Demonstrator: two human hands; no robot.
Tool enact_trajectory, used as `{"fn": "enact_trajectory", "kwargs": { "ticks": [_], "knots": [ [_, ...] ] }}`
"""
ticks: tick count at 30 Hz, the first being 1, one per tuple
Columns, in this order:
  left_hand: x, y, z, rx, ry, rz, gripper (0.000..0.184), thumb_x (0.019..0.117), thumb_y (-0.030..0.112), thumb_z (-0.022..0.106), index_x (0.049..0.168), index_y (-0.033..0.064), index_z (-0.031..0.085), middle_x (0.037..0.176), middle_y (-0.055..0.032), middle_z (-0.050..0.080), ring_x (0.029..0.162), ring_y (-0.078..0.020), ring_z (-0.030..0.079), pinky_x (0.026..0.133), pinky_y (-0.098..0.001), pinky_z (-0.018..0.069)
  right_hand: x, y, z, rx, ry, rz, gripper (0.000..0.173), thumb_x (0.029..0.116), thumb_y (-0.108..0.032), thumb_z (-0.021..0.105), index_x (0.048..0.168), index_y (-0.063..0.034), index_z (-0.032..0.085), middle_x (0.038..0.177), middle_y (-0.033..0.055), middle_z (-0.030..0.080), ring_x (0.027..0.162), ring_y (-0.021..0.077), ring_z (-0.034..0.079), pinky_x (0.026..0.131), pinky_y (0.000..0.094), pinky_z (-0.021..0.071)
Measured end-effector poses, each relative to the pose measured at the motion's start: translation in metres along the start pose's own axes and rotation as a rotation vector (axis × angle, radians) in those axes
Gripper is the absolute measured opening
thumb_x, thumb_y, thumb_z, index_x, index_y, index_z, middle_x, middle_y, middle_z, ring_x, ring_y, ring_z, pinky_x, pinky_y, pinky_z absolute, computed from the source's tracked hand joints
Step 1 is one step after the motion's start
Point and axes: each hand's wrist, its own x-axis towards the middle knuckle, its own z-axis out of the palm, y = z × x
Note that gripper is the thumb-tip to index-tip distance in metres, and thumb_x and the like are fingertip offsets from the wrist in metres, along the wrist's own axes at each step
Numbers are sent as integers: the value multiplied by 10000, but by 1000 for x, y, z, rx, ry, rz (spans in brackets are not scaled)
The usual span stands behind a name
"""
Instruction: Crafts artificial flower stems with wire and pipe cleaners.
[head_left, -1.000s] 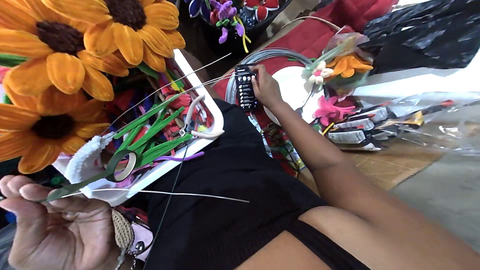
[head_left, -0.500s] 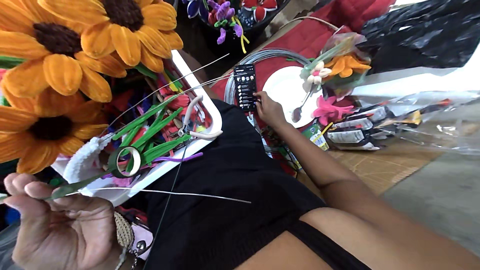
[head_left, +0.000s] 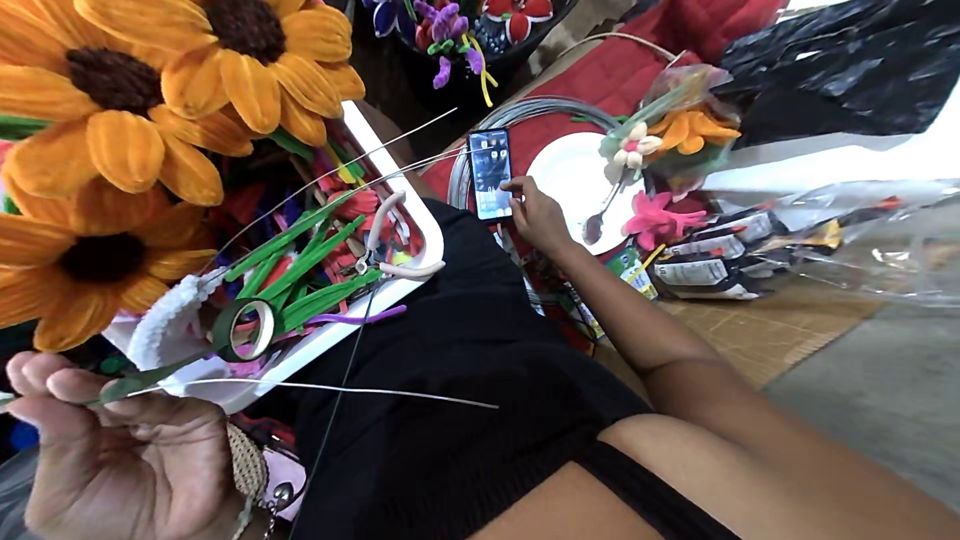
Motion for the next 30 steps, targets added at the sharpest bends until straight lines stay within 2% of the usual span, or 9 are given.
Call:
{"fn": "enact_trajectory", "kwargs": {
  "ticks": [7, 15, 20, 23, 25, 28, 30],
  "knots": [
    [0, 0, 2, 27, 13, 5, 279, 1106, 165, 404, 1254, 58, 615, 1104, -49, 713, 930, -103, 725, 742, -218, 617, -3, 4, 3, 17, -8, 2, 322, 1059, -123, 472, 1348, -19, 568, 1233, 153, 703, 867, 337, 731, 772, 554, 589],
    [0, -1, 4, 24, 27, 16, 288, 1109, 165, 390, 1242, 49, 616, 1082, -56, 712, 886, -93, 720, 715, -198, 607, -8, 7, 6, 31, -33, -19, 313, 1060, -110, 480, 1348, -13, 554, 1274, 145, 696, 990, 354, 735, 829, 565, 589],
    [0, -1, 3, -8, -7, -3, 273, 1098, 137, 406, 1233, 36, 620, 1084, -66, 708, 870, -97, 719, 702, -198, 608, -7, 2, 7, 17, -60, 4, 324, 1057, -118, 483, 1358, -21, 555, 1279, 144, 692, 939, 353, 738, 801, 571, 590],
    [0, -3, 5, -10, -7, 2, 270, 1097, 128, 406, 1224, 29, 621, 1127, -82, 708, 955, -120, 726, 748, -219, 621, -3, 0, 10, 42, -185, -28, 370, 1051, -110, 496, 1414, -47, 526, 1359, 128, 661, 1045, 359, 725, 873, 594, 575],
    [0, -3, 4, -14, -10, 7, 263, 1096, 126, 409, 1222, 26, 617, 1143, -84, 702, 982, -131, 724, 760, -229, 624, 0, -1, 15, 118, -256, -84, 383, 1043, -86, 506, 1425, -57, 518, 1354, 122, 664, 1095, 349, 711, 907, 599, 564],
    [-1, -2, 5, -8, 15, 20, 268, 1098, 136, 409, 1232, 29, 616, 1150, -73, 705, 980, -125, 725, 767, -226, 625, -2, -2, 20, 189, -269, -152, 368, 1042, -93, 510, 1407, -50, 525, 1324, 106, 675, 1153, 299, 692, 948, 561, 563],
    [-1, 0, 2, -18, 13, 12, 260, 1095, 140, 426, 1226, 26, 619, 1128, -72, 705, 940, -118, 724, 742, -222, 621, -5, -3, 19, 161, -229, -132, 347, 1050, -104, 506, 1389, -38, 532, 1299, 116, 690, 1141, 311, 699, 937, 563, 563]
  ]
}}
